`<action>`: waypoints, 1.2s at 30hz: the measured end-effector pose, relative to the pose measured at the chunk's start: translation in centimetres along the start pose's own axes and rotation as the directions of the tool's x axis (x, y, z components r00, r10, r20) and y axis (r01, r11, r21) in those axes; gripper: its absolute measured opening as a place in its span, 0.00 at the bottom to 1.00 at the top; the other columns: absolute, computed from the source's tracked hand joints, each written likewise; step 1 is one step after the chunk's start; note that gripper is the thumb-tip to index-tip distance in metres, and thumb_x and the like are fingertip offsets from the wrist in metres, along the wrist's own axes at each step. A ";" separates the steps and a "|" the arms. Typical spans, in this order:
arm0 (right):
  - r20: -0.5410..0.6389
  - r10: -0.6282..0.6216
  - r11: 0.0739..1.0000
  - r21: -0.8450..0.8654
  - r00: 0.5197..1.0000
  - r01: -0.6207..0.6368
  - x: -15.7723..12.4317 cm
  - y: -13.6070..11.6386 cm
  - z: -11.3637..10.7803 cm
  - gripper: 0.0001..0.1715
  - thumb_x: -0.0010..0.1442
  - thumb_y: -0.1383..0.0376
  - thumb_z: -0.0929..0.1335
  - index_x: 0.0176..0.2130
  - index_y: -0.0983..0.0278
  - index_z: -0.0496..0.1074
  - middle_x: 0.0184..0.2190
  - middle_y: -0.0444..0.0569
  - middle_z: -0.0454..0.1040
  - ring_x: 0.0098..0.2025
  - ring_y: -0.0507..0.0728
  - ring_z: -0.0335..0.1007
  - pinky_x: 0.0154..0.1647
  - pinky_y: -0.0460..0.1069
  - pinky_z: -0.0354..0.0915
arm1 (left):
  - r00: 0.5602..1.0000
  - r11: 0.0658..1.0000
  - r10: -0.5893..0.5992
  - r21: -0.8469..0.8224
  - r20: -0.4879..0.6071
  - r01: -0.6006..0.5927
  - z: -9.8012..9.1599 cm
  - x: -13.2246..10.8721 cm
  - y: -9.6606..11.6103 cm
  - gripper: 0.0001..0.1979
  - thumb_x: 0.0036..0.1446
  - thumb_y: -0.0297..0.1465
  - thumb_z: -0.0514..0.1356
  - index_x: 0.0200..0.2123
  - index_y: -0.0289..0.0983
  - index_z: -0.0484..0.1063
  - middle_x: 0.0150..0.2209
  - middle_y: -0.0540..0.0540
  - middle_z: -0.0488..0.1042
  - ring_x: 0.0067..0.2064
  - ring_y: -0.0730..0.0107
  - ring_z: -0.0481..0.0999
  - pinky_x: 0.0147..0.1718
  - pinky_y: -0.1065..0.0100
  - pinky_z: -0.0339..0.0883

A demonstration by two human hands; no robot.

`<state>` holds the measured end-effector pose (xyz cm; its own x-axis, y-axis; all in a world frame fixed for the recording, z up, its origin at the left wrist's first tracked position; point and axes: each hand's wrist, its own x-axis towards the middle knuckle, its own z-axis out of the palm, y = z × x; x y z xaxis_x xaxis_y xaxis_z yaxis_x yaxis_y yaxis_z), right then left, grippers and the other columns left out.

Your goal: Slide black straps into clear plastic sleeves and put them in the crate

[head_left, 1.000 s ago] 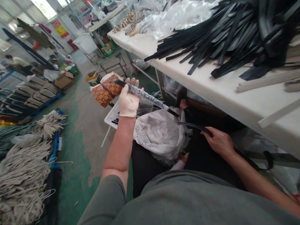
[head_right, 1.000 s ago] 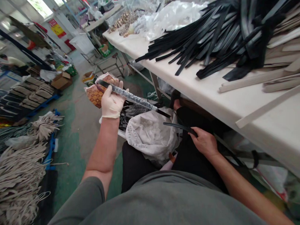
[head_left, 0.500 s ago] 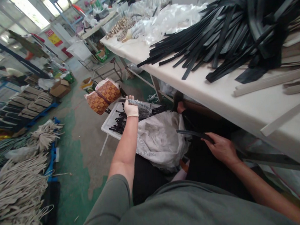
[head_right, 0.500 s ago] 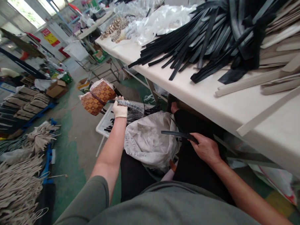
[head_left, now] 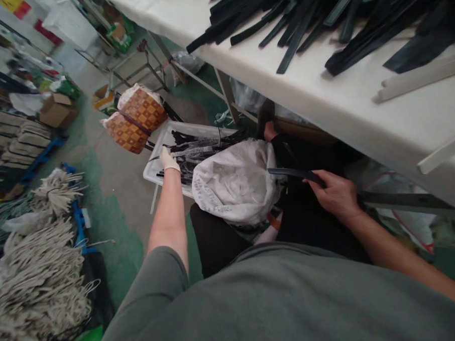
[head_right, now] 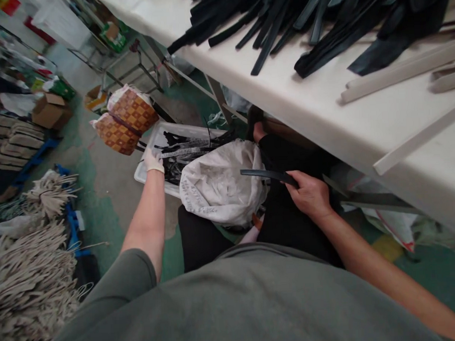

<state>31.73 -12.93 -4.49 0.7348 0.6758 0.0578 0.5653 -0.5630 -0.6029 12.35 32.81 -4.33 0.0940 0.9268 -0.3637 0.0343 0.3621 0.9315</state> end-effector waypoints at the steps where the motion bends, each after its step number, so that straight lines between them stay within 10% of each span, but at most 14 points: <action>1: 0.006 0.004 1.000 0.002 1.000 -0.004 0.0 -0.1 0.0 0.14 0.61 0.59 0.63 0.40 0.59 0.76 0.38 0.52 0.81 0.40 0.63 0.77 0.38 0.52 0.67 | 0.998 0.995 -0.018 0.102 0.054 0.012 0.1 -1.1 -1.4 0.16 0.64 0.43 0.52 0.40 0.38 0.71 0.40 0.45 0.77 0.47 0.70 0.75 0.47 0.70 0.64; 5: 0.008 0.006 1.000 0.016 1.000 -0.006 0.0 -0.3 -0.2 0.13 0.60 0.60 0.63 0.38 0.60 0.76 0.36 0.52 0.80 0.38 0.62 0.76 0.36 0.52 0.66 | 0.908 0.835 -0.255 0.549 0.332 0.035 0.8 -7.5 -8.4 0.12 0.49 0.40 0.67 0.26 0.37 0.73 0.28 0.42 0.77 0.39 0.59 0.78 0.41 0.65 0.68; 10: 0.009 0.036 0.999 0.013 0.999 -0.037 0.0 -0.5 -0.3 0.13 0.60 0.60 0.63 0.40 0.59 0.76 0.37 0.52 0.81 0.37 0.62 0.76 0.35 0.51 0.64 | 0.906 0.608 -0.320 0.794 0.278 -0.029 0.7 -12.9 -14.9 0.18 0.36 0.35 0.73 0.15 0.39 0.64 0.24 0.41 0.73 0.48 0.52 0.76 0.47 0.67 0.64; 13: 0.002 0.036 0.999 0.022 0.999 -0.036 0.0 -0.5 -0.4 0.13 0.60 0.60 0.63 0.38 0.59 0.76 0.36 0.52 0.80 0.37 0.62 0.76 0.35 0.51 0.64 | 0.898 0.625 -0.335 0.780 0.286 -0.015 0.2 -13.8 -15.9 0.18 0.32 0.30 0.74 0.15 0.40 0.64 0.24 0.43 0.73 0.50 0.52 0.74 0.49 0.65 0.63; 24: -0.014 0.054 0.994 0.099 0.998 -0.052 0.4 -0.1 0.0 0.15 0.61 0.56 0.64 0.36 0.60 0.77 0.35 0.52 0.81 0.37 0.61 0.76 0.34 0.51 0.63 | 0.861 0.892 -0.347 0.413 0.371 0.182 -3.7 -19.2 -10.7 0.16 0.45 0.41 0.67 0.30 0.37 0.71 0.28 0.47 0.76 0.30 0.69 0.76 0.31 0.70 0.67; 29: 0.166 0.147 0.856 0.473 0.975 -0.210 0.8 -3.0 -1.2 0.22 0.58 0.48 0.66 0.35 0.63 0.77 0.31 0.51 0.79 0.25 0.55 0.69 0.22 0.48 0.61 | 0.871 0.972 -0.220 0.019 0.440 0.235 -4.9 -23.3 -7.5 0.16 0.43 0.39 0.70 0.30 0.38 0.70 0.23 0.53 0.71 0.24 0.75 0.71 0.27 0.72 0.64; 36: 0.620 -0.223 0.749 0.603 0.752 -0.275 -0.7 -13.0 0.1 0.28 0.50 0.52 0.73 0.45 0.67 0.78 0.19 0.42 0.71 0.17 0.47 0.59 0.17 0.44 0.54 | 0.910 0.993 0.012 0.100 0.414 -0.058 -4.4 -26.4 -5.0 0.13 0.48 0.39 0.68 0.31 0.37 0.72 0.23 0.54 0.70 0.24 0.76 0.68 0.26 0.73 0.61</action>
<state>23.87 -6.01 3.23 0.1942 0.9288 -0.3156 -0.0042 -0.3209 -0.9471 5.32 6.97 0.58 0.4978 0.8064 -0.3193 0.1277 0.2960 0.9466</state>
